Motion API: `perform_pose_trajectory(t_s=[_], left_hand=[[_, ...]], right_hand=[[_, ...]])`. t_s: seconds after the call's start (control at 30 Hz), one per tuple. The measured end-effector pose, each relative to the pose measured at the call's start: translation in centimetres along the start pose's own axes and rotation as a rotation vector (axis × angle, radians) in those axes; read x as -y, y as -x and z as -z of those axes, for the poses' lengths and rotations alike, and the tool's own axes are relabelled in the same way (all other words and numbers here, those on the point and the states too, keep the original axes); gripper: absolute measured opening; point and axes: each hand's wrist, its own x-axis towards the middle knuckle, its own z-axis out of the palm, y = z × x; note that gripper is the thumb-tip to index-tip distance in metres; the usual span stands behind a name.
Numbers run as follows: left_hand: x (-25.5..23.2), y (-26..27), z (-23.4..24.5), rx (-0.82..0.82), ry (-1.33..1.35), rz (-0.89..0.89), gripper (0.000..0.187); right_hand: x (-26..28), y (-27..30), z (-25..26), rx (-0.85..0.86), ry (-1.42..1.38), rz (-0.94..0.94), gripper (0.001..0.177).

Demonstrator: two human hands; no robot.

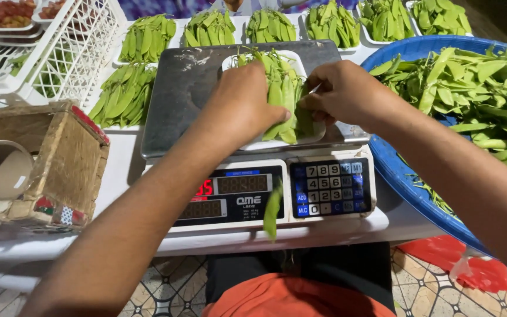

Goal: Sorting green beans from a large basin into individual foam trays and weighing them on a digital scale to reach a target weight.

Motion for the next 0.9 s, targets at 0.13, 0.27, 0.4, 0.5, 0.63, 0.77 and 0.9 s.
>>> perform_pose_trajectory(t_s=[0.13, 0.27, 0.4, 0.5, 0.63, 0.77, 0.9], left_hand=[[0.4, 0.1, 0.0, 0.01, 0.008, 0.02, 0.041], [0.9, 0.0, -0.2, 0.006, 0.013, 0.006, 0.04], [1.0, -0.1, -0.2, -0.012, -0.001, 0.0, 0.039], [0.9, 0.4, 0.0, -0.013, 0.032, 0.01, 0.034], [1.3, 0.5, 0.0, -0.018, 0.029, -0.005, 0.033], [1.5, 1.1, 0.0, -0.031, 0.07, 0.009, 0.034], [1.7, 1.7, 0.5, -0.027, 0.095, 0.004, 0.026]], right_hand=[[-0.3, 0.1, -0.4, -0.06, 0.026, 0.021, 0.033], [-0.9, 0.0, -0.6, -0.085, 0.074, 0.056, 0.04], [-2.1, -0.4, -0.5, -0.084, 0.068, 0.155, 0.036], [-1.8, -0.1, -0.5, -0.086, 0.033, 0.123, 0.033], [-2.0, 0.1, -0.8, -0.098, 0.038, 0.157, 0.043], [-1.2, 3.8, -1.0, -0.285, 0.159, 0.33, 0.046], [-3.8, 9.8, -1.3, -0.072, 0.179, 0.54, 0.015]])
